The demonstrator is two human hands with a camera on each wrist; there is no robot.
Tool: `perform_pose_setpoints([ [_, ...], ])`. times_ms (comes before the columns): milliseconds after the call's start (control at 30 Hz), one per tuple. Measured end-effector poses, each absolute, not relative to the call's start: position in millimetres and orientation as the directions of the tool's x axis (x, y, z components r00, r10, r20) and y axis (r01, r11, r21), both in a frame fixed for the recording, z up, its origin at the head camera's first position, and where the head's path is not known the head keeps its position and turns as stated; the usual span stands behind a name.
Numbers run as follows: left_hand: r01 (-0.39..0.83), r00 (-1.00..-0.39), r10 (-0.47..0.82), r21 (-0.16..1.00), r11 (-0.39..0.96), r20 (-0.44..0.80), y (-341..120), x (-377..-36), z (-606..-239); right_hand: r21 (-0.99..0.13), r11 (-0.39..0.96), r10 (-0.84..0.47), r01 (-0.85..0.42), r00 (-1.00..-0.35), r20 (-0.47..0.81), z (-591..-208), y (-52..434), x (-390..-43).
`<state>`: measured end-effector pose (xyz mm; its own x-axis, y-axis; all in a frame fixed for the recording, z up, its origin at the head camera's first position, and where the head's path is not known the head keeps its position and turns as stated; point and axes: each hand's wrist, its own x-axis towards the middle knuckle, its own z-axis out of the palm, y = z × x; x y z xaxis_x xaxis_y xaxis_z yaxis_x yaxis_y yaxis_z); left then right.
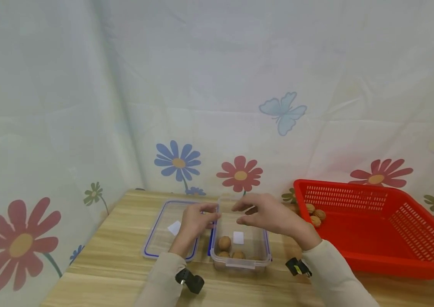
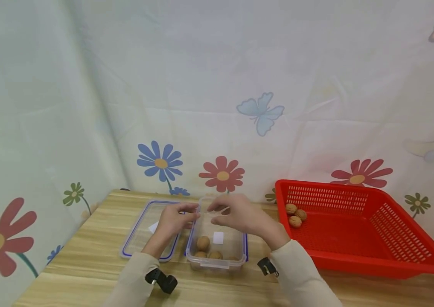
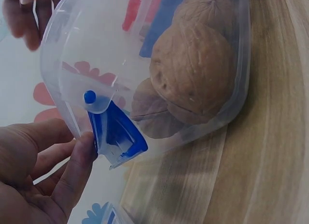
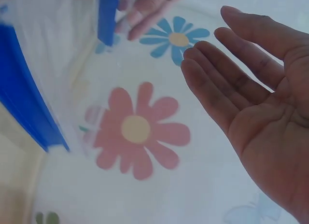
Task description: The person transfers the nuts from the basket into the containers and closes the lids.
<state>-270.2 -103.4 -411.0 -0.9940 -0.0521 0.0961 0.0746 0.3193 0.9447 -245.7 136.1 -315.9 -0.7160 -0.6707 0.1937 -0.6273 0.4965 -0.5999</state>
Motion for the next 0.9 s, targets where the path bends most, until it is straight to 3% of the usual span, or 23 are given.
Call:
perform_pose_setpoints([
  [300, 0.099, -0.991, -0.052, 0.940, 0.327, 0.122, -103.6, -271.0, -411.8, -0.570, 0.547, -0.626, -0.613, -0.751, 0.209, -292.0, 162.8, -249.0],
  [733, 0.058, -0.994, -0.073, 0.944, 0.324, 0.086, -101.1, -270.3, -410.4, -0.626, 0.597, -0.510, -0.501, -0.840, 0.186, -285.4, 218.3, -273.8],
  [900, 0.064, -0.993, -0.071, 0.940, 0.335, 0.093, -101.4, -270.2, -410.9, -0.576, 0.662, -0.475, -0.480, -0.863, 0.173, -284.8, 241.9, -287.1],
])
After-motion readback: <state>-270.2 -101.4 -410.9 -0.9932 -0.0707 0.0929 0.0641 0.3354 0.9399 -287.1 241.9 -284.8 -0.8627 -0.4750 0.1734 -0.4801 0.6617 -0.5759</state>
